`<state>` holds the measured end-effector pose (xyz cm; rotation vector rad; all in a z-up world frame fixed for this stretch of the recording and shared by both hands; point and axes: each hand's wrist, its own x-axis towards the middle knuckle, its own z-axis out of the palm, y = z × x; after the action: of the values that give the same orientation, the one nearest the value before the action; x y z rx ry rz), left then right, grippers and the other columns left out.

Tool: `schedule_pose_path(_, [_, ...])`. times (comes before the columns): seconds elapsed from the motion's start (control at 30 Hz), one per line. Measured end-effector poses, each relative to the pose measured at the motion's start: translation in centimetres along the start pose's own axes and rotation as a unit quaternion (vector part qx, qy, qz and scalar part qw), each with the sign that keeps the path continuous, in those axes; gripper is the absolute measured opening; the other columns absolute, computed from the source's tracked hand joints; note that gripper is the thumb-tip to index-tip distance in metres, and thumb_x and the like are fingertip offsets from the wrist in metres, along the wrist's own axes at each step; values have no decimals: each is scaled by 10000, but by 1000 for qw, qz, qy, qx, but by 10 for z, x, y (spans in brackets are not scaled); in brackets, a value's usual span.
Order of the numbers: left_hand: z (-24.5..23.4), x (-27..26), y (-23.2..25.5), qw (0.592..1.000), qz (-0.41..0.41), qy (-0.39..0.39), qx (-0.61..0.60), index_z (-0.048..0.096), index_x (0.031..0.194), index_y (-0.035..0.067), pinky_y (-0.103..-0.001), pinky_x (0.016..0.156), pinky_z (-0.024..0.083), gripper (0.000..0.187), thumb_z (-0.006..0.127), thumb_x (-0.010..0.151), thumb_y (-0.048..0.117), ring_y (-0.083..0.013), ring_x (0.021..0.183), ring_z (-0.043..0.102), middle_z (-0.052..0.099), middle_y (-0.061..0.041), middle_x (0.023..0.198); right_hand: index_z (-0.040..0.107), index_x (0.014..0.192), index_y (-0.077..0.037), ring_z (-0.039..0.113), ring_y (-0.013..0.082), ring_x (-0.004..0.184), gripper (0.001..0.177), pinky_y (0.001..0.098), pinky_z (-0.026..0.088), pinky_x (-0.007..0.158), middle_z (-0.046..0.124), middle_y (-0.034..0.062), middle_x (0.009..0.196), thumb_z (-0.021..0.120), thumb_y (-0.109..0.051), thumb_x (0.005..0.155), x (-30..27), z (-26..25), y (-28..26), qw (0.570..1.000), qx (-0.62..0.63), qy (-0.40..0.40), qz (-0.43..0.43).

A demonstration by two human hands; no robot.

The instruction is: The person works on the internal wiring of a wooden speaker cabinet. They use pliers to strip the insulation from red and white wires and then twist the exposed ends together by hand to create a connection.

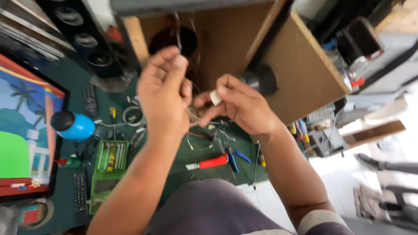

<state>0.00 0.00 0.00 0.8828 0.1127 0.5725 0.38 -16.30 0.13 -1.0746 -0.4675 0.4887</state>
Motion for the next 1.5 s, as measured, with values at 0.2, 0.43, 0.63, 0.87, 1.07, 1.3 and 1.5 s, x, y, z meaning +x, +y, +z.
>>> schedule_pose_path(0.2, [6,-8,37,998,-58,3,37,715,1127,57,-180,346,200,188,778,959,114,-60,449,463,652,-23,869,457,1070,-84,744,365,784,216,448,610,716,708,277,1211,569,-261,1122,-110,-30,43,996,-34,-9,-76])
schedule_pose_path(0.43, [9,-10,35,996,-57,-8,67,713,1197,34,-188,347,226,257,773,960,113,-66,456,449,651,-33,908,452,1020,-128,783,417,978,267,563,626,909,690,263,1273,713,-178,1041,-220,-30,71,993,-74,80,-44])
schedule_pose_path(0.63, [10,-12,34,989,-33,-41,140,716,1178,95,-192,381,255,193,770,1001,152,-52,516,492,704,-39,970,398,994,-97,804,501,986,362,569,689,857,633,360,1288,694,111,983,-246,-6,60,996,5,26,-86])
schedule_pose_path(0.87, [9,-12,40,980,-72,-3,183,767,1302,183,-168,408,205,345,757,968,266,-26,556,438,677,57,1056,397,1111,-95,732,489,1175,303,589,642,1017,578,313,1391,656,48,1041,-223,-1,58,992,38,-104,-54])
schedule_pose_path(1.07, [-2,2,22,984,-37,8,177,778,1184,116,-209,371,262,227,731,962,120,-79,524,536,669,-15,897,432,1157,-123,567,399,1419,325,515,531,1104,549,286,1512,683,-302,1054,-190,-32,88,991,-109,-77,-19])
schedule_pose_path(1.3, [9,-3,-1,988,31,2,154,695,986,102,-162,511,534,181,677,923,-68,-108,615,702,638,-20,799,640,999,58,733,325,1097,157,402,562,966,701,297,1211,757,-44,974,-119,-38,74,961,-169,155,-157])
schedule_pose_path(1.5, [-20,18,-43,984,49,5,170,684,1257,16,-292,613,631,207,647,1054,28,-155,662,692,630,-63,915,677,1024,45,728,237,893,140,347,657,761,736,216,1041,736,-81,1008,-5,-8,37,963,-110,194,-148])
